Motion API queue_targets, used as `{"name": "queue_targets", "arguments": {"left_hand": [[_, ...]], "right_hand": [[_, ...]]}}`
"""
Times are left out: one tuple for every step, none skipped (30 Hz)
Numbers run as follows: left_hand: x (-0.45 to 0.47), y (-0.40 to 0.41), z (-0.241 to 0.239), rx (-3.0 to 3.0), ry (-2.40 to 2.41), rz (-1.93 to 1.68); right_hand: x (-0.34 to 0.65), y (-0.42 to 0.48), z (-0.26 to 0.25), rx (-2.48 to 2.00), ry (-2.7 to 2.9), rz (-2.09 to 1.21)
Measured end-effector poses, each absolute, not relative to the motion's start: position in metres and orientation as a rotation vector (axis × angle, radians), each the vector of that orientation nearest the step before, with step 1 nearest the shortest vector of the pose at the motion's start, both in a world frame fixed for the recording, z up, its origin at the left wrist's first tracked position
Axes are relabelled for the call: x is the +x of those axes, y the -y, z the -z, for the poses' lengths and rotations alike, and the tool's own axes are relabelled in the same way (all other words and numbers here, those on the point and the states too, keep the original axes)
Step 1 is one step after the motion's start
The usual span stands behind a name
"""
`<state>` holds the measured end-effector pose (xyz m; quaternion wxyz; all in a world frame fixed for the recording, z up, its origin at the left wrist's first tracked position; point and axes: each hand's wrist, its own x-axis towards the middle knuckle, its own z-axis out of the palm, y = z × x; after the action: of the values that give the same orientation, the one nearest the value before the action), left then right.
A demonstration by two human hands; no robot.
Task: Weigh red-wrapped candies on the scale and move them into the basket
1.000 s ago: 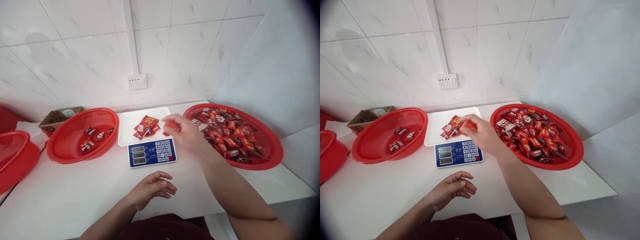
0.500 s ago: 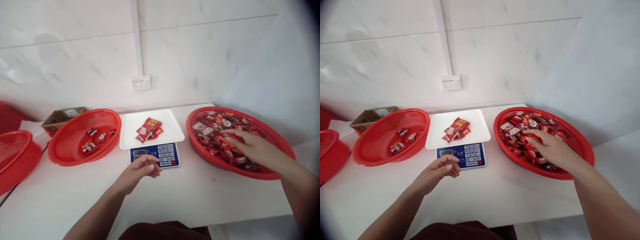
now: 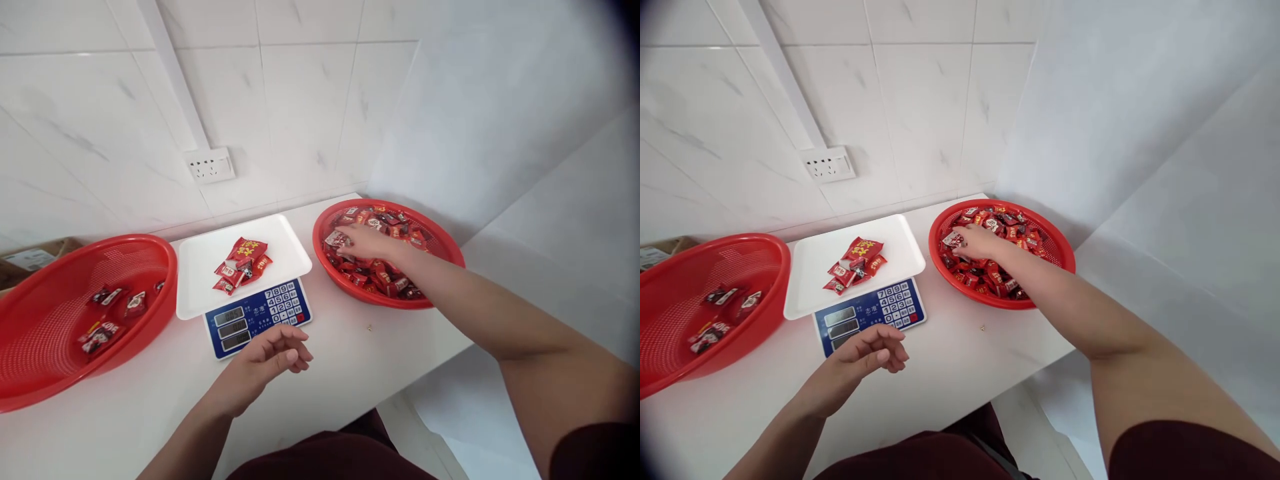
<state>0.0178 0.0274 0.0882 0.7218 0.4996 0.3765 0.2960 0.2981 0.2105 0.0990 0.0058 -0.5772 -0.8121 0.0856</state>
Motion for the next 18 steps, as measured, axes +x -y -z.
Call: {"name": "queue_targets", "arguments": {"left_hand": [[0.017, -0.026, -0.087, 1.096, -0.851, -0.661], [0.016, -0.026, -0.086, 1.090, -0.866, -0.666], [0.016, -0.025, -0.085, 1.085, -0.875, -0.670], [0.016, -0.025, -0.085, 1.083, -0.880, -0.669], [0.016, -0.024, -0.084, 1.085, -0.883, -0.665], [0.016, -0.024, -0.084, 1.087, -0.884, -0.659], [0.016, -0.024, -0.083, 1.091, -0.884, -0.652], [0.016, -0.024, -0.083, 1.097, -0.886, -0.645], [0.016, -0.024, -0.083, 1.105, -0.886, -0.640], [0.015, -0.024, -0.083, 1.113, -0.885, -0.637], [0.015, -0.024, -0.083, 1.121, -0.882, -0.636], [0.014, -0.023, -0.084, 1.127, -0.878, -0.636], [0.013, -0.022, -0.084, 1.131, -0.875, -0.636], [0.012, -0.022, -0.084, 1.133, -0.875, -0.638], [0.011, -0.020, -0.084, 1.134, -0.876, -0.639], [0.009, -0.019, -0.084, 1.134, -0.879, -0.641], [0.008, -0.018, -0.084, 1.133, -0.882, -0.644], [0.006, -0.017, -0.083, 1.132, -0.887, -0.648]], "right_hand": [[0.294, -0.210, -0.096, -1.812, 2.554, -0.242], [0.290, -0.207, -0.093, -1.812, 2.562, -0.230], [0.288, -0.203, -0.091, -1.804, 2.580, -0.220], [0.287, -0.197, -0.091, -1.789, 2.603, -0.218], [0.287, -0.191, -0.092, -1.769, 2.629, -0.222], [0.288, -0.184, -0.095, -1.749, 2.654, -0.229], [0.290, -0.178, -0.099, -1.721, 2.686, -0.255], [0.292, -0.173, -0.104, -1.681, 2.722, -0.307], [0.296, -0.169, -0.110, -1.631, 2.757, -0.384], [0.299, -0.167, -0.117, -1.582, 2.775, -0.471], [0.304, -0.167, -0.124, -1.551, 2.764, -0.546], [0.309, -0.169, -0.131, -1.554, 2.717, -0.583], [0.315, -0.173, -0.137, -1.599, 2.637, -0.563], [0.322, -0.178, -0.142, -1.677, 2.540, -0.488], [0.330, -0.183, -0.144, -1.769, 2.447, -0.388], [0.338, -0.188, -0.144, -1.869, 2.374, -0.294], [0.346, -0.191, -0.142, -1.964, 2.330, -0.227], [0.353, -0.192, -0.138, -2.045, 2.315, -0.196]]}}
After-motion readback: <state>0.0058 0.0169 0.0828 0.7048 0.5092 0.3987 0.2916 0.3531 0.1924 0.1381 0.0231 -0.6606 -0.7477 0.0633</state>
